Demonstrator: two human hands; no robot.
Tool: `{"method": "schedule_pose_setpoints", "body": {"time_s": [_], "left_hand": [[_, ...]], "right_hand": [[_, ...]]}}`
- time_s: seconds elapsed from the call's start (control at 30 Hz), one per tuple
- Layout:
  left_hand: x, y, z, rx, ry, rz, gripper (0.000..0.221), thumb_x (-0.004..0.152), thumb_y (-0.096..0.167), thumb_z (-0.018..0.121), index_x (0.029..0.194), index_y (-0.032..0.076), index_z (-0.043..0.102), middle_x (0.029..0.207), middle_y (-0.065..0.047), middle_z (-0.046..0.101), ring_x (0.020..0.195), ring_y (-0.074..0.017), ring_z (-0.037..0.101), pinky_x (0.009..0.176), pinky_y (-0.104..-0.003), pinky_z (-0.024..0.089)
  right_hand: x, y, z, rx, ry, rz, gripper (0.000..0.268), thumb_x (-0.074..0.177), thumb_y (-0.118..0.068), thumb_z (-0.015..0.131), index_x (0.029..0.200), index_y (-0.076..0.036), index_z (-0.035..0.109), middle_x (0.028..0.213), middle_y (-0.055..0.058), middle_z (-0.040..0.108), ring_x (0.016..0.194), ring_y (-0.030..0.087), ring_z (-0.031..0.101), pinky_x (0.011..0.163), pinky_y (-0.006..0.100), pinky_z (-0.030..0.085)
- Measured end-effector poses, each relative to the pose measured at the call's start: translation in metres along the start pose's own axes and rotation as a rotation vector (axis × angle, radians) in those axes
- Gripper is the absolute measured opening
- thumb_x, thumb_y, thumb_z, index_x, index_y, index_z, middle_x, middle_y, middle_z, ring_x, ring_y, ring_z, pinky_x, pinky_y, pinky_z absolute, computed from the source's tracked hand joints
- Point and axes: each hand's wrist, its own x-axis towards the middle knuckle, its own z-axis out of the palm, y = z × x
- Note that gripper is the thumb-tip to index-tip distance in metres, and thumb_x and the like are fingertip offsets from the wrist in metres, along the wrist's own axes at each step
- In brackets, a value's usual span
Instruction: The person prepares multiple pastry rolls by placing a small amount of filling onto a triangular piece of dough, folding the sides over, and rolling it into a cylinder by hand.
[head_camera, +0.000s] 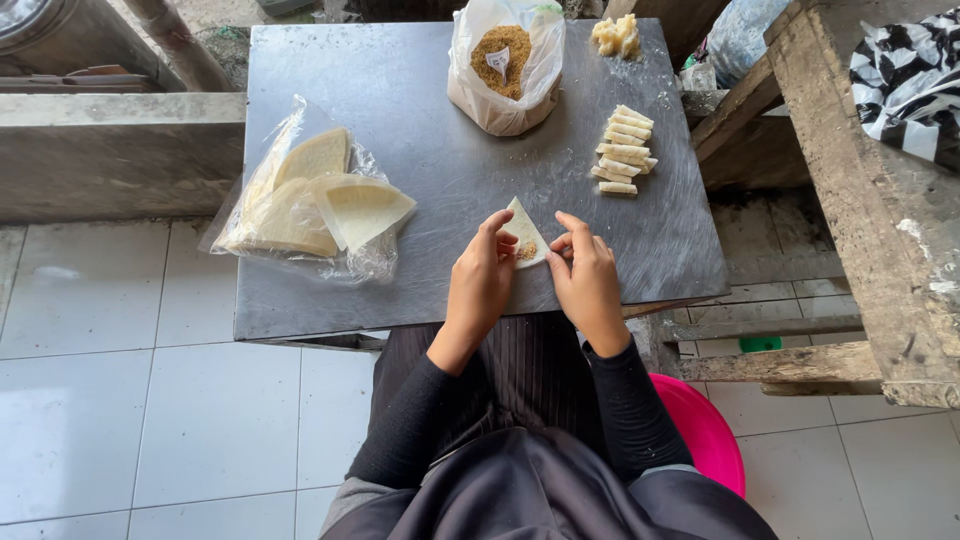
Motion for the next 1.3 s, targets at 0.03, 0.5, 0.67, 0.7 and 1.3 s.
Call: {"method": "schedule_pose_setpoints", "body": {"time_s": [0.03, 0.5, 0.67, 0.7, 1.3], "left_hand": [[-0.001, 0.000, -0.002, 0.001, -0.005, 0.017, 0.053, 0.090, -0.005, 0.065, 0.139, 0.008, 0.051, 0.105, -0.012, 0.072, 0.097, -0.0256, 0.074, 0.083, -0.036, 0.061], [0.005, -0.014, -0.016, 0.109, -0.141, 0.094, 0.064, 0.082, 0.001, 0.073, 0.141, 0.010, 0.048, 0.106, -0.010, 0.074, 0.100, -0.0298, 0.072, 0.084, -0.040, 0.056], [0.008, -0.017, -0.021, 0.132, -0.217, 0.107, 0.060, 0.085, 0.006, 0.074, 0.139, 0.012, 0.049, 0.106, -0.006, 0.076, 0.098, -0.0288, 0.073, 0.080, -0.039, 0.057], [0.009, -0.017, -0.023, 0.139, -0.233, 0.107, 0.059, 0.086, 0.007, 0.075, 0.139, 0.012, 0.049, 0.105, -0.006, 0.076, 0.097, -0.0283, 0.073, 0.078, -0.038, 0.057], [0.021, -0.018, -0.029, 0.153, -0.226, 0.104, 0.038, 0.093, 0.011, 0.066, 0.130, 0.012, 0.057, 0.094, -0.009, 0.076, 0.085, -0.0302, 0.074, 0.072, -0.040, 0.056]], "right_hand": [[-0.002, -0.001, 0.003, -0.006, 0.013, 0.011, 0.050, 0.089, -0.004, 0.072, 0.137, -0.005, 0.057, 0.094, 0.005, 0.073, 0.084, 0.023, 0.068, 0.090, 0.041, 0.049], [0.006, -0.012, 0.010, 0.335, 0.016, 0.139, 0.045, 0.097, 0.001, 0.064, 0.140, -0.001, 0.052, 0.094, 0.007, 0.070, 0.081, 0.016, 0.070, 0.072, 0.030, 0.058], [0.009, -0.022, 0.013, 0.315, -0.026, 0.079, 0.043, 0.100, 0.001, 0.063, 0.141, 0.000, 0.051, 0.100, 0.010, 0.075, 0.090, 0.018, 0.074, 0.079, 0.030, 0.060], [0.010, -0.023, 0.014, 0.294, -0.039, 0.074, 0.043, 0.099, 0.001, 0.063, 0.140, -0.001, 0.052, 0.101, 0.010, 0.075, 0.090, 0.019, 0.075, 0.078, 0.031, 0.060], [0.020, -0.031, -0.007, 0.217, -0.283, 0.028, 0.072, 0.084, -0.004, 0.078, 0.148, -0.006, 0.047, 0.111, 0.012, 0.077, 0.094, 0.022, 0.075, 0.080, 0.033, 0.060]]}}
